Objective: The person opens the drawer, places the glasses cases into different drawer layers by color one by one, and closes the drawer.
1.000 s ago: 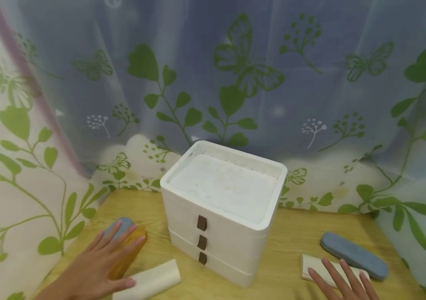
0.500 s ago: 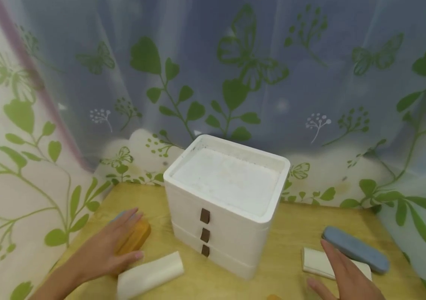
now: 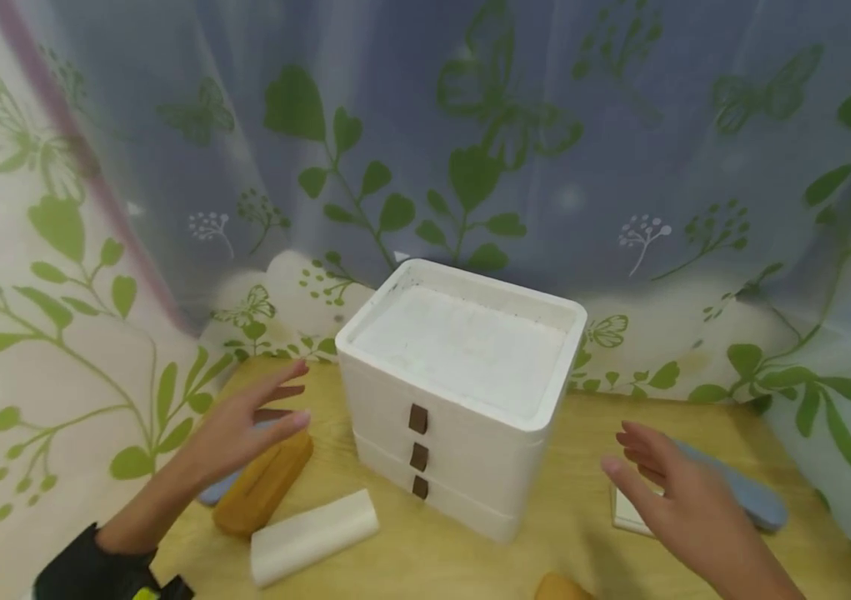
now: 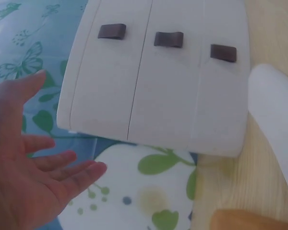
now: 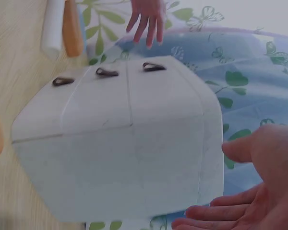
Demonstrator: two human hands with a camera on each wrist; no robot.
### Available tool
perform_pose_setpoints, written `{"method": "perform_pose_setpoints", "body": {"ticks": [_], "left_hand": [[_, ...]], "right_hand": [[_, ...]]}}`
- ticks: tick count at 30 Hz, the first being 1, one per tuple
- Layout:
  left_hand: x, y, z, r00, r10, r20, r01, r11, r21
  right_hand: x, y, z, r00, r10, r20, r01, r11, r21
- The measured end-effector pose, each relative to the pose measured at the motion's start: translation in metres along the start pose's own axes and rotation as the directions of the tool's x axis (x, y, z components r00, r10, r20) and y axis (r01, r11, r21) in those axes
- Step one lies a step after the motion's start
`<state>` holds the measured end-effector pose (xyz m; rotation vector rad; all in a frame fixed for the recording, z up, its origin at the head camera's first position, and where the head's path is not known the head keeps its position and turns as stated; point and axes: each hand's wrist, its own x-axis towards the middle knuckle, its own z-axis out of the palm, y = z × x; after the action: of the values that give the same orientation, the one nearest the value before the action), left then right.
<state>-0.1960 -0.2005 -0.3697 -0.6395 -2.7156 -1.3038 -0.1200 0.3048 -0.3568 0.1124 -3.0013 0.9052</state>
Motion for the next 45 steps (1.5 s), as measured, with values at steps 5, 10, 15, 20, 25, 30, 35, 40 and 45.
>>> {"method": "perform_pose_setpoints", "body": {"ticks": [5,10,15,20,25,30,35,40,45], "left_hand": [[0.022,0.010,-0.001,0.999,-0.046,0.020,0.047,0.996,-0.071],[0.041,0.017,-0.004,0.997,-0.051,0.066,0.055,0.996,-0.069],[0.055,0.023,-0.006,0.997,-0.023,0.077,0.031,0.994,-0.108],[0.072,0.031,-0.006,0.995,-0.020,0.100,0.037,0.985,-0.170],[0.086,0.035,-0.003,0.987,-0.102,0.120,0.128,0.965,-0.229],[0.091,0.033,0.002,0.982,-0.166,0.094,0.187,0.939,-0.290],[0.095,0.028,0.005,0.972,-0.224,0.071,0.234,0.914,-0.331],[0.095,0.026,0.004,0.974,-0.214,0.069,0.225,0.905,-0.362],[0.096,0.026,0.006,0.972,-0.213,0.096,0.234,0.894,-0.383]], "right_hand": [[0.011,-0.017,-0.010,1.000,0.025,0.010,-0.025,1.000,0.010],[0.021,-0.031,-0.011,0.998,0.017,0.056,-0.022,0.996,0.088],[0.033,-0.044,-0.010,0.993,0.012,0.116,-0.033,0.983,0.181],[0.043,-0.052,-0.008,0.986,0.029,0.161,-0.065,0.973,0.221],[0.051,-0.058,-0.007,0.977,0.039,0.208,-0.082,0.977,0.199],[0.055,-0.062,-0.006,0.970,0.030,0.239,-0.082,0.974,0.211],[0.055,-0.064,-0.005,0.971,0.006,0.240,-0.073,0.959,0.272],[0.055,-0.068,-0.003,0.974,-0.020,0.224,-0.047,0.957,0.287],[0.051,-0.064,-0.002,0.974,-0.011,0.226,-0.056,0.957,0.286]]}}
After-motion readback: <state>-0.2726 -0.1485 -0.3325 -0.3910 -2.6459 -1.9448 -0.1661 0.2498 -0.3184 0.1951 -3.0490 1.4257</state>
